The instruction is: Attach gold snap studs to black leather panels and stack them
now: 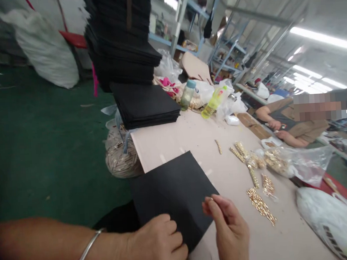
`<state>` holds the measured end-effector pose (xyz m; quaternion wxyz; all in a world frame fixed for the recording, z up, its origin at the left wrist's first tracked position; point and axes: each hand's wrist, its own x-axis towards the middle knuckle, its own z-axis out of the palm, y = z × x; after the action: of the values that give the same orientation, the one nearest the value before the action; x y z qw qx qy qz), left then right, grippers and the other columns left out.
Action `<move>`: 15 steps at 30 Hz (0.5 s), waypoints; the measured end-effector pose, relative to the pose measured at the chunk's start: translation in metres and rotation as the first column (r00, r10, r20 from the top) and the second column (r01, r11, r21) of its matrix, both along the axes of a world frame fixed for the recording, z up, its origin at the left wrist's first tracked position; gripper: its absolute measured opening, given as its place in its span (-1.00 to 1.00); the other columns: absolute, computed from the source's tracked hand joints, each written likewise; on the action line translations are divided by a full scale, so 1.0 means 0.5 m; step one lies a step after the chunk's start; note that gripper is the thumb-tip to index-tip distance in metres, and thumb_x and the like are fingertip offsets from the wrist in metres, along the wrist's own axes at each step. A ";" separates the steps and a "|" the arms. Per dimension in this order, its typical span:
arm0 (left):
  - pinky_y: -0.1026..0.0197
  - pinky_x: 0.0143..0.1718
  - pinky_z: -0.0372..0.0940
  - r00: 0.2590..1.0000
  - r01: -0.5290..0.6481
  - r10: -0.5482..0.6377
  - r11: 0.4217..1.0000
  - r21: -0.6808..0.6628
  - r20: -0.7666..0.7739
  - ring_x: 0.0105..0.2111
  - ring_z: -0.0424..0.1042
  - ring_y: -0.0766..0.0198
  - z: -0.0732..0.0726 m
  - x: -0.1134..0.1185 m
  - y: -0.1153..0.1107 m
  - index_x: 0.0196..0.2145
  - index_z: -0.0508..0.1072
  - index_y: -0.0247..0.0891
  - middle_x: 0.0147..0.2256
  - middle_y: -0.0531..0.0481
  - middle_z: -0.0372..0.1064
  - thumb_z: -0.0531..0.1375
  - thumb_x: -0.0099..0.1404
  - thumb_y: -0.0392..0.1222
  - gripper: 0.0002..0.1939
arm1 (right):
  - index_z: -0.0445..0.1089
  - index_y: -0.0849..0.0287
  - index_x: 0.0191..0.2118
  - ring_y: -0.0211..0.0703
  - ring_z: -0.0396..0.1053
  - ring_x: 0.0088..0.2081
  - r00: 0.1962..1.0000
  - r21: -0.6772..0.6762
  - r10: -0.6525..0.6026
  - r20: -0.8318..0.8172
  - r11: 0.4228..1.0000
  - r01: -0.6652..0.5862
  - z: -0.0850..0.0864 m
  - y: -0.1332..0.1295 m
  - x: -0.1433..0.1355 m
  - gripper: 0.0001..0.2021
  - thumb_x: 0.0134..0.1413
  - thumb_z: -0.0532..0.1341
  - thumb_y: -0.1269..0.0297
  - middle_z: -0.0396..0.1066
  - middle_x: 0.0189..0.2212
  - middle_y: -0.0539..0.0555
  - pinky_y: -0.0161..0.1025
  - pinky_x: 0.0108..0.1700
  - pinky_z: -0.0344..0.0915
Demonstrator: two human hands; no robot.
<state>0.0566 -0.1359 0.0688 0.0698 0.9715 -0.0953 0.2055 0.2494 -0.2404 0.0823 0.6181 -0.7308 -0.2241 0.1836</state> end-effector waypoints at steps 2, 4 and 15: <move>0.10 -0.52 0.03 0.999 0.033 -0.035 0.993 -0.115 -0.023 -0.53 0.27 0.22 -0.008 -0.028 -0.021 -0.26 0.40 -0.25 -0.45 0.03 0.40 0.21 0.38 -0.12 -0.85 | 0.56 0.20 -0.23 -0.13 0.54 -0.35 0.991 -0.095 0.135 0.001 0.986 -0.134 -0.041 0.018 -0.030 -0.63 -0.08 0.46 0.03 0.58 -0.35 0.09 -0.25 -0.28 0.50; 0.10 -0.48 0.05 0.999 0.001 -0.015 0.948 -0.318 -0.041 -0.50 0.32 0.22 -0.016 -0.066 -0.020 -0.21 0.43 -0.22 -0.45 0.06 0.43 0.23 0.36 -0.01 -0.78 | 0.57 0.20 -0.26 -0.15 0.51 -0.39 0.982 -0.152 0.190 -0.010 0.970 -0.189 -0.080 0.025 -0.046 -0.65 -0.06 0.43 0.02 0.56 -0.39 0.07 -0.26 -0.33 0.47; 0.30 -0.40 0.19 0.906 -0.413 -0.013 -0.239 -0.879 -0.422 -0.36 0.32 0.29 -0.166 -0.135 0.072 -0.08 0.46 -0.25 -0.22 0.00 0.45 0.30 0.13 0.24 -0.44 | 0.55 0.23 -0.32 -0.21 0.44 -0.48 0.928 -0.286 0.309 -0.207 0.888 -0.360 -0.095 0.053 -0.050 -0.63 -0.16 0.45 0.03 0.48 -0.51 0.02 -0.29 -0.43 0.47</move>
<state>-0.0107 -0.0998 -0.0140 0.7683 0.5747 0.2721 0.0738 0.2243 -0.2140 0.0347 0.4661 -0.7548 -0.2655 0.3776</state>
